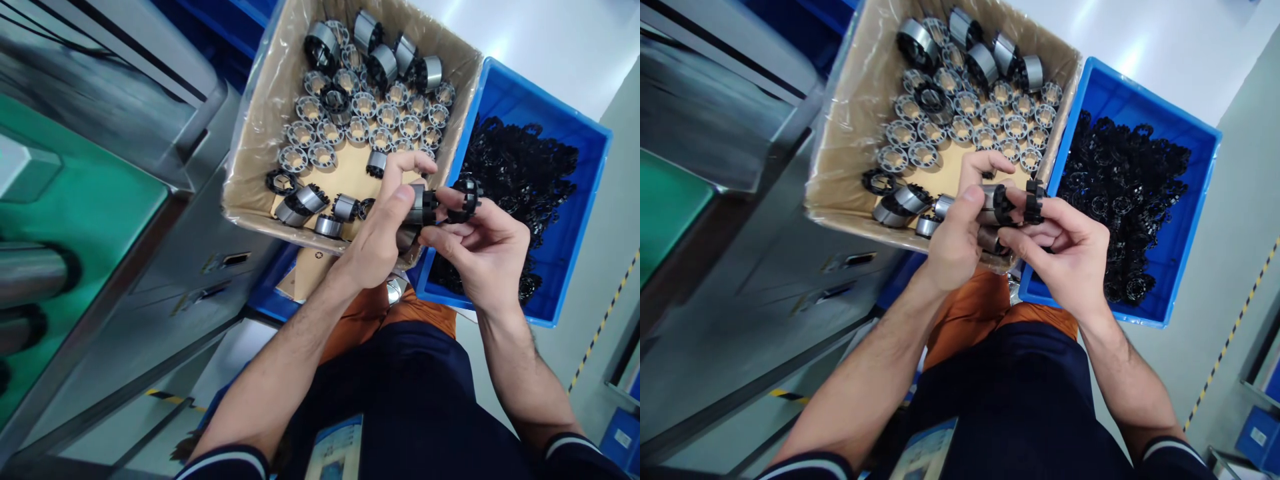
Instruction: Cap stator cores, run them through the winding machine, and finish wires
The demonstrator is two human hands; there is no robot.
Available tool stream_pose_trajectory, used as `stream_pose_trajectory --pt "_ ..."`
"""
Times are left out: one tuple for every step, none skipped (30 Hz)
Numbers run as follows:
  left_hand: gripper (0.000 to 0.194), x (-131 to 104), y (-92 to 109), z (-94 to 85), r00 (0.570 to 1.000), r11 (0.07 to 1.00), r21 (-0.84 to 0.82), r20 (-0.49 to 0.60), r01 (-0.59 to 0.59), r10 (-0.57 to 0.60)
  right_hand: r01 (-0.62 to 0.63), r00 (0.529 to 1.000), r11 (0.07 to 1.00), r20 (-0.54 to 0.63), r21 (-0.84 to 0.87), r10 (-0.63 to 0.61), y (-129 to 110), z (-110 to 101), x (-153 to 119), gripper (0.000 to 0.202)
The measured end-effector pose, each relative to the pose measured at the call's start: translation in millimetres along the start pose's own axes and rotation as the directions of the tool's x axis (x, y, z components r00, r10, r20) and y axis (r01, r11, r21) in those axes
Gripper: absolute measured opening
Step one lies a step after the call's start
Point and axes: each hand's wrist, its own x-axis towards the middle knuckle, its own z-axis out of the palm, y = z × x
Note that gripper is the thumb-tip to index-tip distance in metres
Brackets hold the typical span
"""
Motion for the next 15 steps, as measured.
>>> stream_pose_trajectory --pt "0.039 -0.7 1.2 0.4 1.0 1.0 0.002 -0.006 0.0 0.0 -0.021 1.0 1.0 -0.006 0.01 0.021 -1.1 0.1 -0.1 0.037" --pt "0.039 -1.4 2.5 1.3 1.0 1.0 0.01 -0.008 0.01 -0.01 -0.046 0.999 0.999 -0.01 0.008 0.046 -2.5 0.1 -0.2 0.036" --pt "0.038 -2.0 3.7 2.4 1.0 1.0 0.023 -0.012 0.019 -0.018 -0.069 0.998 0.998 -0.016 -0.002 0.069 -4.0 0.1 -0.1 0.036" --pt "0.037 -2.4 4.6 3.7 1.0 0.999 0.039 -0.015 0.019 -0.019 -0.088 0.996 0.996 -0.023 -0.017 0.087 -5.2 0.1 -0.1 0.035" --pt "0.037 -2.6 5.1 4.9 1.0 0.998 0.058 -0.013 0.02 -0.019 -0.105 0.994 0.994 -0.027 -0.033 0.104 -6.0 0.0 0.0 0.036" --pt "0.038 -2.4 5.0 5.7 1.0 0.997 0.074 -0.005 0.011 -0.01 -0.119 0.993 0.992 -0.031 -0.045 0.118 -6.3 -0.2 0.0 0.036" --pt "0.04 -2.0 4.5 6.2 1.0 0.996 0.091 0.001 0.004 -0.005 -0.13 0.991 0.99 -0.035 -0.05 0.129 -6.2 -0.4 0.1 0.037" --pt "0.043 -1.4 3.6 6.2 1.0 0.994 0.105 0.004 0.0 -0.001 -0.138 0.99 0.989 -0.037 -0.046 0.136 -5.7 -0.6 0.1 0.038" --pt "0.046 -0.6 2.5 5.8 1.0 0.993 0.118 0.005 -0.003 0.002 -0.14 0.99 0.989 -0.038 -0.034 0.139 -5.0 -0.8 0.2 0.038" --pt "0.05 0.3 1.4 5.0 1.0 0.992 0.128 0.006 -0.005 0.005 -0.143 0.989 0.99 -0.037 -0.021 0.142 -4.3 -1.0 0.2 0.039" --pt "0.052 1.0 0.6 4.0 1.0 0.991 0.137 0.005 -0.004 0.003 -0.14 0.989 0.99 -0.038 -0.007 0.14 -3.7 -1.1 0.2 0.039" --pt "0.054 1.5 0.2 2.8 1.0 0.99 0.142 0.006 -0.003 0.003 -0.137 0.99 0.991 -0.033 0.005 0.137 -3.4 -1.2 0.2 0.039" --pt "0.055 1.8 0.3 1.6 1.0 0.989 0.148 0.009 0.005 -0.007 -0.132 0.991 0.991 -0.022 0.015 0.132 -3.4 -1.3 0.3 0.04" --pt "0.054 1.7 0.8 0.5 1.0 0.988 0.156 0.01 0.016 -0.018 -0.125 0.992 0.992 -0.007 0.027 0.125 -3.8 -1.4 0.3 0.041" --pt "0.053 1.6 1.6 -0.4 0.999 0.983 0.18 0.005 0.034 -0.036 -0.118 0.993 0.992 0.015 0.039 0.117 -4.4 -1.4 0.4 0.042"
